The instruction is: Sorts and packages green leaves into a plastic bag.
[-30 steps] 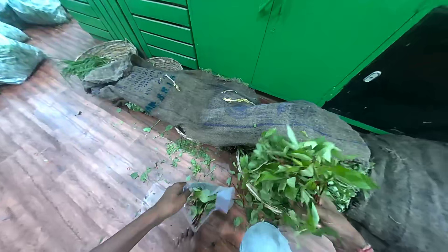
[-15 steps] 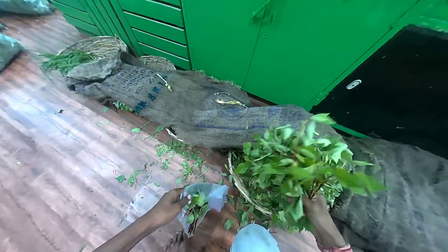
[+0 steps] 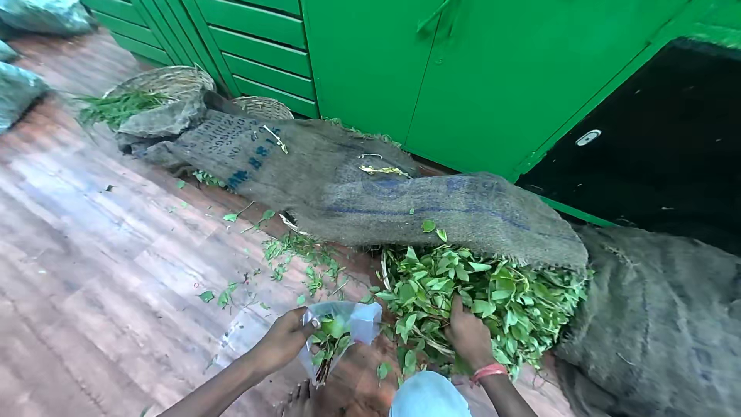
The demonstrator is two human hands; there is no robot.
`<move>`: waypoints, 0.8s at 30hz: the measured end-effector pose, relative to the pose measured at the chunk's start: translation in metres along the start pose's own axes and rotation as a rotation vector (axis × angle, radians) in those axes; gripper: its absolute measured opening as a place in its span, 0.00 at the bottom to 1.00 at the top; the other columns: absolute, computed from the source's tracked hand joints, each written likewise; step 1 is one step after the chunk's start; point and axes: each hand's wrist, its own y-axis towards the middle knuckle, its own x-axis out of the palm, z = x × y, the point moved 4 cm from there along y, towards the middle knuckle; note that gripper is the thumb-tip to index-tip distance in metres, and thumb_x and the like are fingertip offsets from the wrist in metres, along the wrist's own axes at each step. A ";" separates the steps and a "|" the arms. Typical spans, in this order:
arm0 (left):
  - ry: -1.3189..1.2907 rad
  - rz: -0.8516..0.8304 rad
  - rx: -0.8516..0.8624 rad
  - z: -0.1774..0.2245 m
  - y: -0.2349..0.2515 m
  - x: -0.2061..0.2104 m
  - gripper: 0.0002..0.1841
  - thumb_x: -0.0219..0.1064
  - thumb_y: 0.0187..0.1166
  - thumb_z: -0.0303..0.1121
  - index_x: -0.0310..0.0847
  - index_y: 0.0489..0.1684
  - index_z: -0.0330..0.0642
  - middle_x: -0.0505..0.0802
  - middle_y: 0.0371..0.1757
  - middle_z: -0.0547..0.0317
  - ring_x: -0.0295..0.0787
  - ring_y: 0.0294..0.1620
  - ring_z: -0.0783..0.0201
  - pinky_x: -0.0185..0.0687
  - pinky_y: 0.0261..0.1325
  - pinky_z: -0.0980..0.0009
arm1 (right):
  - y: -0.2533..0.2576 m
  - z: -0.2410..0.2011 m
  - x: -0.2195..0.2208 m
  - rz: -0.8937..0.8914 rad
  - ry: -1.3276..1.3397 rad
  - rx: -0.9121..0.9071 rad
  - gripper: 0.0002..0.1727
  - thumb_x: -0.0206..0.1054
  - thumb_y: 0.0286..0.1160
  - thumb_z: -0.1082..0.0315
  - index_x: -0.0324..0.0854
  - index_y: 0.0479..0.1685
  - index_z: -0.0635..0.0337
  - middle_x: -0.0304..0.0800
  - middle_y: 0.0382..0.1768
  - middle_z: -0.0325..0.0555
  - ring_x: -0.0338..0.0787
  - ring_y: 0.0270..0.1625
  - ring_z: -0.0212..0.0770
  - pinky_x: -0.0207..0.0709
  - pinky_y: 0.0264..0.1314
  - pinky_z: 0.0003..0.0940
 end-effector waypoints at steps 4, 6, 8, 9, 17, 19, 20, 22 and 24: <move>-0.101 -0.051 -0.032 0.005 -0.004 0.000 0.17 0.52 0.93 0.36 0.74 0.70 0.37 0.89 0.55 0.50 0.91 0.49 0.61 0.90 0.53 0.61 | -0.016 -0.003 -0.025 -0.151 0.048 -0.001 0.59 0.80 0.60 0.61 0.46 0.95 0.56 0.83 0.66 0.72 0.87 0.63 0.75 0.79 0.59 0.74; -0.133 -0.070 -0.061 0.004 -0.005 0.000 0.19 0.51 0.93 0.39 0.70 0.76 0.41 0.86 0.62 0.50 0.89 0.56 0.60 0.89 0.56 0.59 | -0.039 -0.013 -0.061 -0.144 0.020 -0.054 0.50 0.81 0.63 0.61 0.60 0.90 0.57 0.83 0.66 0.75 0.85 0.63 0.78 0.77 0.59 0.78; -0.132 -0.069 -0.060 0.001 -0.004 0.002 0.21 0.51 0.93 0.41 0.69 0.79 0.44 0.85 0.66 0.50 0.87 0.61 0.59 0.88 0.59 0.56 | -0.071 -0.033 -0.104 0.063 0.092 -0.239 0.29 0.77 0.69 0.62 0.82 0.72 0.61 0.90 0.56 0.69 0.91 0.55 0.73 0.81 0.55 0.74; -0.115 -0.063 -0.050 0.000 -0.003 0.003 0.21 0.51 0.93 0.42 0.69 0.80 0.45 0.85 0.66 0.50 0.87 0.62 0.59 0.88 0.59 0.56 | -0.087 -0.048 -0.120 0.207 0.193 -0.397 0.20 0.76 0.71 0.64 0.89 0.61 0.61 0.94 0.49 0.62 0.94 0.47 0.65 0.86 0.50 0.67; -0.164 0.027 0.146 0.040 -0.009 -0.001 0.19 0.51 0.92 0.40 0.76 0.73 0.42 0.89 0.57 0.54 0.89 0.53 0.64 0.87 0.55 0.63 | -0.106 -0.206 -0.071 -0.350 0.087 -0.991 0.27 0.70 0.65 0.82 0.74 0.69 0.77 0.80 0.67 0.72 0.87 0.62 0.70 0.81 0.63 0.64; -0.260 0.057 0.139 0.052 -0.015 -0.003 0.19 0.51 0.92 0.38 0.75 0.74 0.42 0.90 0.55 0.54 0.90 0.50 0.63 0.88 0.50 0.64 | -0.095 -0.209 -0.067 -0.343 0.084 -0.882 0.51 0.78 0.61 0.78 0.53 0.90 0.72 0.65 0.83 0.72 0.85 0.66 0.71 0.82 0.65 0.63; -0.320 0.060 0.135 0.056 -0.019 -0.002 0.18 0.52 0.92 0.37 0.74 0.74 0.41 0.90 0.53 0.54 0.90 0.47 0.63 0.88 0.47 0.65 | -0.095 -0.209 -0.069 -0.314 0.126 -0.876 0.56 0.82 0.58 0.74 0.51 0.91 0.68 0.65 0.84 0.69 0.85 0.67 0.69 0.82 0.67 0.61; -0.439 0.046 0.137 0.065 -0.024 0.002 0.17 0.51 0.92 0.34 0.75 0.73 0.41 0.90 0.50 0.55 0.89 0.43 0.65 0.87 0.44 0.68 | -0.100 -0.210 -0.076 -0.233 0.242 -0.946 0.57 0.84 0.54 0.68 0.53 0.89 0.72 0.65 0.83 0.70 0.83 0.72 0.66 0.79 0.72 0.56; -0.566 0.042 0.143 0.076 -0.028 0.005 0.14 0.51 0.92 0.33 0.77 0.66 0.42 0.89 0.42 0.57 0.85 0.32 0.69 0.81 0.31 0.73 | -0.101 -0.211 -0.073 -0.096 0.497 -1.092 0.53 0.85 0.51 0.60 0.63 0.80 0.77 0.75 0.75 0.72 0.81 0.76 0.62 0.74 0.79 0.52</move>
